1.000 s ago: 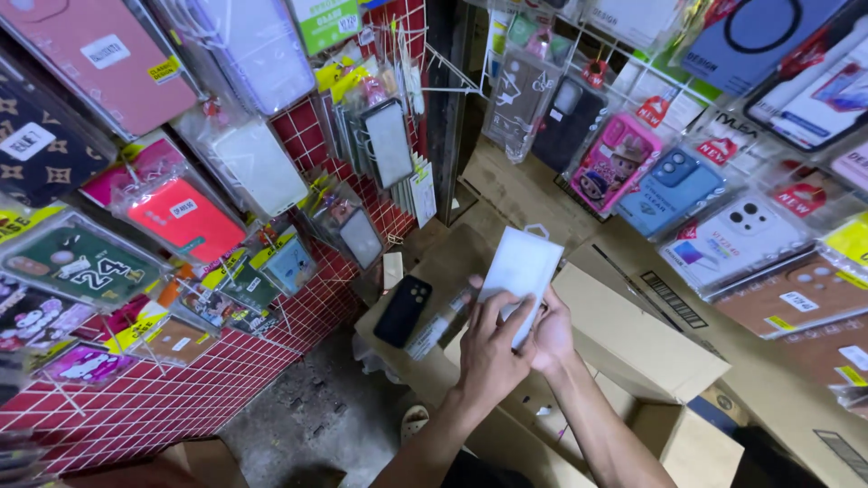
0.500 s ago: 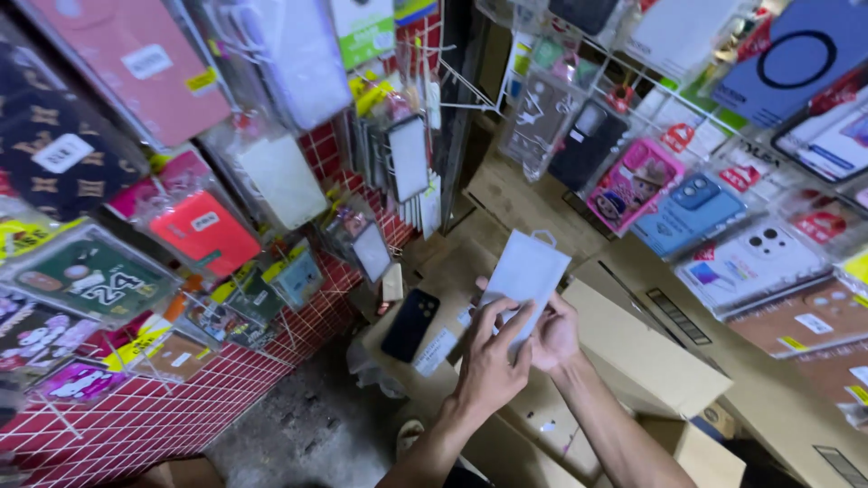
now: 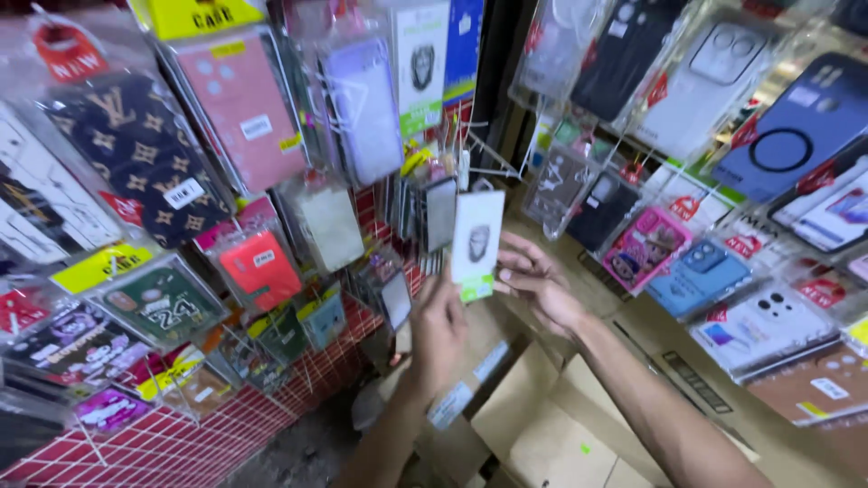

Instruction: The person removes packaged phone accessories from a cardboard box and hangs them on a wall display rack. The person also picks up a phone case, inspects it, and places it back in the box.

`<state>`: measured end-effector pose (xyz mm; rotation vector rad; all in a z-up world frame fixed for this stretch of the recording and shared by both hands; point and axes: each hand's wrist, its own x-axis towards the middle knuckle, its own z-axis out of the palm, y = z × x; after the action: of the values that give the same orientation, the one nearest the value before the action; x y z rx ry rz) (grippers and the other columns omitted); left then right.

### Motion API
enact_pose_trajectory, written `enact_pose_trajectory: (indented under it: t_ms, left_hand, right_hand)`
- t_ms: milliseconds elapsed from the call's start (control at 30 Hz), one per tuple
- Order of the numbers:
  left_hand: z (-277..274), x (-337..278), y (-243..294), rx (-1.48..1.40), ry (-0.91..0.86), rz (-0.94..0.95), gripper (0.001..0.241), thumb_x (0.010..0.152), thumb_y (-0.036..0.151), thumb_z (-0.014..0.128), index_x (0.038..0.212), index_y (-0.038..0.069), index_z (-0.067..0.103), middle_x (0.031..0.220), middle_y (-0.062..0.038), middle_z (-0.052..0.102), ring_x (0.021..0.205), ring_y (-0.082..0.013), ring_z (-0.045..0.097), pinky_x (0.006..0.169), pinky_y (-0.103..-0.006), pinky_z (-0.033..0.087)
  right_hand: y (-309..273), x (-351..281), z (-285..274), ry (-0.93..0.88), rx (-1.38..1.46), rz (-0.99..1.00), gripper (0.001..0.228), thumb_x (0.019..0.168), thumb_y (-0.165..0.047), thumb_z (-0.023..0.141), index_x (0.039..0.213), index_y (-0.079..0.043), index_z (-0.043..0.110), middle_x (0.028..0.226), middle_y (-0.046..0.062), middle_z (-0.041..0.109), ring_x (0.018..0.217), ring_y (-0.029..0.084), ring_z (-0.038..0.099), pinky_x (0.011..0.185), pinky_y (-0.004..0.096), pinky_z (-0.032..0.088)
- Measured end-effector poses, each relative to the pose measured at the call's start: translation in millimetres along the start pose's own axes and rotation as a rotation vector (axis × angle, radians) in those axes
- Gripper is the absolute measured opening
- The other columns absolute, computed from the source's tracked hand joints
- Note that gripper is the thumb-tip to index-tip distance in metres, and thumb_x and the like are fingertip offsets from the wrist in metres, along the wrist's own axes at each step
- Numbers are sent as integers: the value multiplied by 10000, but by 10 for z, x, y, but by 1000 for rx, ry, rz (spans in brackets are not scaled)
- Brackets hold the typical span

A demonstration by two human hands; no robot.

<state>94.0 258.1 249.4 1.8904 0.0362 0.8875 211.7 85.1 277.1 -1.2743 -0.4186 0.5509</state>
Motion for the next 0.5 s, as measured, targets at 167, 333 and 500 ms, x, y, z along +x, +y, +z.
enact_pose_trajectory:
  t_ms: [167,333,500]
  left_hand:
    - [-227,646,172,39,101,204,518,977,-12,588,1487,27,513,1068,-202,687,916,-353,686,926,-549,376]
    - [-219,1216,263,-95,148,212,514,996,22,591,1498,15,483,1165,-208,684,937,-312,723,749,-403,564]
    - [-239,1633,441,-197,107,3,498,1000,31,606,1487,9,504,973,-166,714,763,-213,751,655,-332,593]
  right_hand:
    - [-469,359,192,-156,-233,-218,799,914,86,638,1617,-120,318,1387,115,608,1164,182,647,996,363,551]
    - [-1080,390,693,-116,-585,-274,930,861,59,677,1641,-163,221,1457,73,584,1055,160,634,930,318,533]
    - [-1150,624,662,-42,-1204,-814,874,838,6,782,1594,-83,352,1511,202,493,1313,363,554,1064,385,481]
